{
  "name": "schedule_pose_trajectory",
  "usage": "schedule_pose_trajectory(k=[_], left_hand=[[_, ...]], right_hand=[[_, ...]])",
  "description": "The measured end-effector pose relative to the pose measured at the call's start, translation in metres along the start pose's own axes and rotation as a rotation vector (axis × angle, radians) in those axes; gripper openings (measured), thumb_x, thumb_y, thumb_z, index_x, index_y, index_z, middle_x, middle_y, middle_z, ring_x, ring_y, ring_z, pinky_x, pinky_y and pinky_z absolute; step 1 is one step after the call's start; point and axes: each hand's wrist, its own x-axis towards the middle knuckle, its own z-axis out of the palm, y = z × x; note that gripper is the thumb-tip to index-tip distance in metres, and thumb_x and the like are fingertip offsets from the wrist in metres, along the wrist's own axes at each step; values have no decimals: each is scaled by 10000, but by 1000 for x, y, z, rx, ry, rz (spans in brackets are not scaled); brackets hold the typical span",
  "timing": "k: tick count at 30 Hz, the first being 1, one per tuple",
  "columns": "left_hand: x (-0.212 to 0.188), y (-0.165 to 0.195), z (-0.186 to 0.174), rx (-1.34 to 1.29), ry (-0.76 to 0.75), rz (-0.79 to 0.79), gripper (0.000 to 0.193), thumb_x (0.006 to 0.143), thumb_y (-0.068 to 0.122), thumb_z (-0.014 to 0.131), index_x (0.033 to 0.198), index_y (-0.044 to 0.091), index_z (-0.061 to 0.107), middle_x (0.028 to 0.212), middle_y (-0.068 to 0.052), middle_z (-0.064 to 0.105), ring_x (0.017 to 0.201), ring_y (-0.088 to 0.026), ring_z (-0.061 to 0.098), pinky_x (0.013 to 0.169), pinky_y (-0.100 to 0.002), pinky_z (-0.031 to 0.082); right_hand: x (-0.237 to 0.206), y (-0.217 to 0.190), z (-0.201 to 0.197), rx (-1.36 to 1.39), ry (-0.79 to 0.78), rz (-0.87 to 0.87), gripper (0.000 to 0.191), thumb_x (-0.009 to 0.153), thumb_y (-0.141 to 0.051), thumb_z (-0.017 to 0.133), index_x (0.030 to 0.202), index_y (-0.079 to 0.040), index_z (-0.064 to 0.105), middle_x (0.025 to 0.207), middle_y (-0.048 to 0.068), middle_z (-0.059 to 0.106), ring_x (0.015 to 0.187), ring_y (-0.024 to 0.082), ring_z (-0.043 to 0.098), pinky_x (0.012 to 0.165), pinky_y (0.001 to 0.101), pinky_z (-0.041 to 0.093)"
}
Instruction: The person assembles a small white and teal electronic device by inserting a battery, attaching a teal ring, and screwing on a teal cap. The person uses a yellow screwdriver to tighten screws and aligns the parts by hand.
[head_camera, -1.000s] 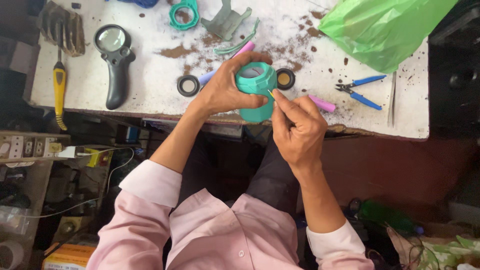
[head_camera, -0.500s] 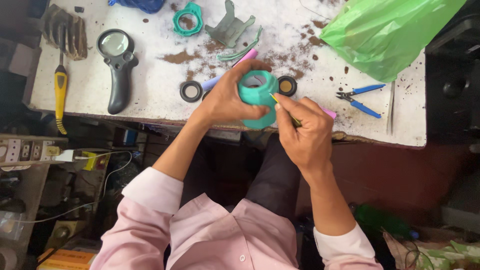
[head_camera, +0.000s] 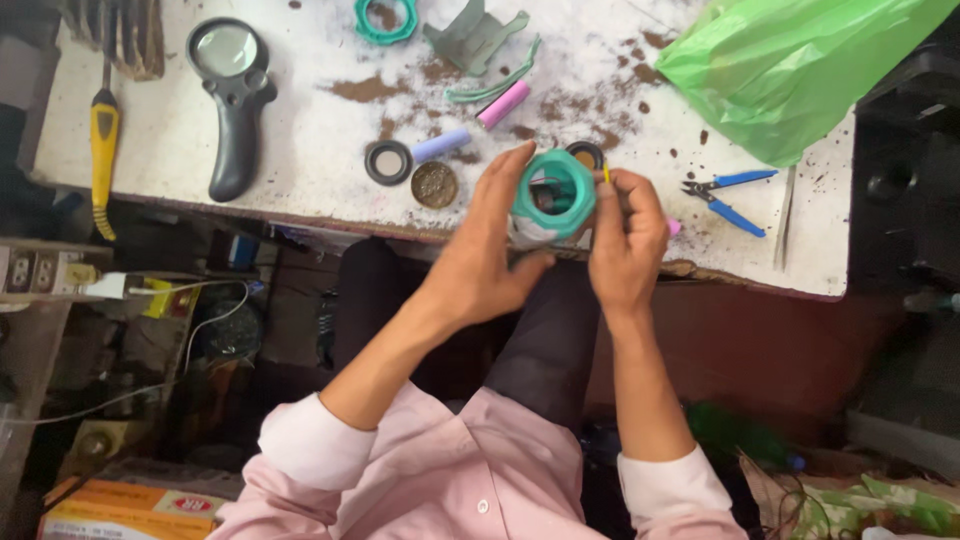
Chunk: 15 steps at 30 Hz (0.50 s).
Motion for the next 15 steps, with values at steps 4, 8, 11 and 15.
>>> schedule_pose_trajectory(k=[4,8,11,15], left_hand=[[11,-19,-9,102,18,-58,1022,591,329,1012,1459,118,517,1430,-202,513,1373,-384,505,1159,-475,430],[25,-27,13,17,129,104,939,641,404,1001,1384,96,515,1416,-216,472,1355,-375,505,1111,-452,481],[36,-28,23,-72,138,97,882,742,398,942,1415,65,479,1412,-178,534,1330,-352,575,1101,-436,514],[47,-16,27,32,175,-106,780,782,397,911,1372,57,532,1313,-173,585,1214,-346,643,997,-425,549]], right_hand=[[23,19,2,283,-46,148,147,1104,-108,583,1127,5,675,926,10,670,764,45,557,663,208,443],[45,25,3,364,-152,201,147,1080,-102,587,1125,5,677,979,17,700,854,62,630,777,214,528],[50,19,-2,166,-109,93,157,1071,-93,616,1147,16,701,1010,22,719,893,60,638,809,210,528],[38,-8,-15,-378,117,-270,217,1101,-86,635,1259,29,730,981,51,679,856,74,581,752,227,473]])
